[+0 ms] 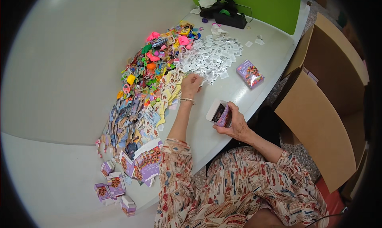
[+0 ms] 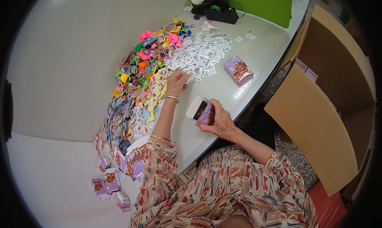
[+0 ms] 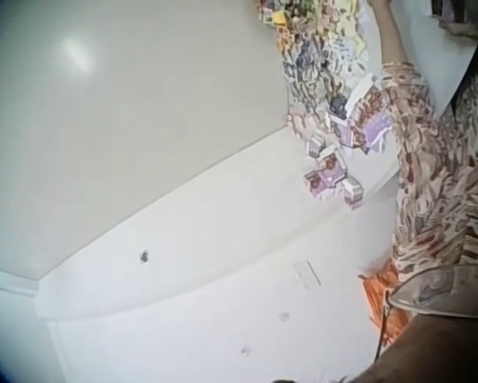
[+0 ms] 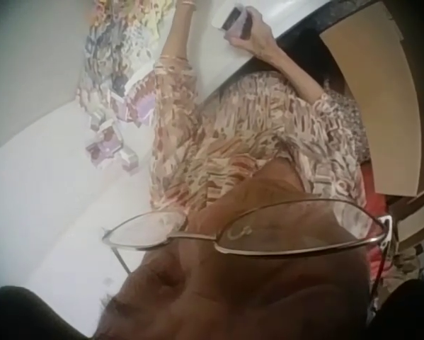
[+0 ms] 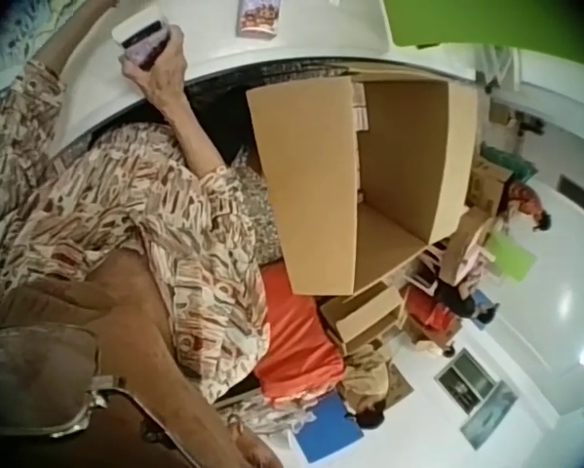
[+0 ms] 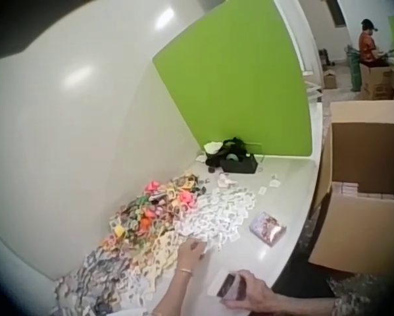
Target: Putting small colorful toys into small purple plastic bags at a workstation.
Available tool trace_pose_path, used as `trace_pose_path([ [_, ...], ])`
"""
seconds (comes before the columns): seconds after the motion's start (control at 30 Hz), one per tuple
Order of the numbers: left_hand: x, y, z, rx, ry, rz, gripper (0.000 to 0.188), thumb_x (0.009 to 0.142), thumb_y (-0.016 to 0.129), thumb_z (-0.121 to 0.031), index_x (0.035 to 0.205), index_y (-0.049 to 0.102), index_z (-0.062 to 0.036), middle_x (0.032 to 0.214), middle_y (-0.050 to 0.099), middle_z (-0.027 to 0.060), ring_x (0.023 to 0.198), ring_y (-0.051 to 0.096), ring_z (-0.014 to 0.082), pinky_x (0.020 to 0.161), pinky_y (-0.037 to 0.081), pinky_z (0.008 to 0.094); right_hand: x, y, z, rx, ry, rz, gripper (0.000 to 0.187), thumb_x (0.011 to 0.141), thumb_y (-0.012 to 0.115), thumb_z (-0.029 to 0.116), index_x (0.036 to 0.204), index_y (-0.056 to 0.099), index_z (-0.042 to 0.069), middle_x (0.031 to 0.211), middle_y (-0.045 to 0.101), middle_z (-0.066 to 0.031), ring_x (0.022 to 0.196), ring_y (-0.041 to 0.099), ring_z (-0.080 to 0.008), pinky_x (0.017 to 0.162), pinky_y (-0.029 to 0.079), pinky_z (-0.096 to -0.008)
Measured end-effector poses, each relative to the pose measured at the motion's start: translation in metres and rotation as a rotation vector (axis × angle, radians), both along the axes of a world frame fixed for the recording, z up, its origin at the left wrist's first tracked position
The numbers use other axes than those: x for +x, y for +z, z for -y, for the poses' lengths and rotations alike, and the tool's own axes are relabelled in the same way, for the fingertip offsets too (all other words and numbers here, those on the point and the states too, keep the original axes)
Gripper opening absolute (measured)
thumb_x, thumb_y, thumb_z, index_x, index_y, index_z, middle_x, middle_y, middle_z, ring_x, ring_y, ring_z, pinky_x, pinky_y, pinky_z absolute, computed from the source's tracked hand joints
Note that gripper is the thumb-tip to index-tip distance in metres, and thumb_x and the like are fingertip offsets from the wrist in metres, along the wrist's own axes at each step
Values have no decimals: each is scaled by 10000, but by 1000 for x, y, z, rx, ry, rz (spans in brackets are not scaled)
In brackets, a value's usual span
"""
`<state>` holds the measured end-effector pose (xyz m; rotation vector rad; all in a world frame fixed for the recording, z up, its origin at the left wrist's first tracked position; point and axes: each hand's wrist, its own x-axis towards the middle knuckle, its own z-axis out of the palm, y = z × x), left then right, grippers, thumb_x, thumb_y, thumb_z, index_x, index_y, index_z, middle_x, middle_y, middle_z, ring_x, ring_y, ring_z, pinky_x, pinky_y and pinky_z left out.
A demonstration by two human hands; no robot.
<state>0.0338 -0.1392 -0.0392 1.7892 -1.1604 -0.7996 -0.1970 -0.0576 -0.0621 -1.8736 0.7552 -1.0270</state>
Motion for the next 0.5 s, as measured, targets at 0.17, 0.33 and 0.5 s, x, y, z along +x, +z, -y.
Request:
trace_pose_path([
  [0.17, 3, 54, -38, 11, -170, -189, 99, 867, 668, -166, 847, 641, -73, 691, 617, -34, 598, 562, 35, 504, 444, 191, -2, 9, 4, -54, -18, -24, 844, 666, 821, 293, 1271, 307, 3, 1030, 538, -209, 893, 599, -375, 758, 503, -419],
  [0.33, -21, 104, -89, -166, -417, 541, 31, 831, 607, -87, 844, 605, -59, 648, 597, 25, 592, 591, 144, 519, 467, 301, 8, 21, 8, -165, -38, -157, 766, 654, 805, 279, 1220, 376, -6, 972, 526, -179, 867, 581, -354, 738, 493, -405],
  [0.5, -53, 104, -121, -261, -569, 1055, 79, 751, 584, -68, 827, 572, -87, 725, 598, 76, 676, 598, 262, 559, 479, 388, 20, 31, 3, -246, 17, -189, 726, 661, 792, 253, 1201, 385, -10, 929, 522, -166, 868, 562, -340, 741, 476, -403],
])
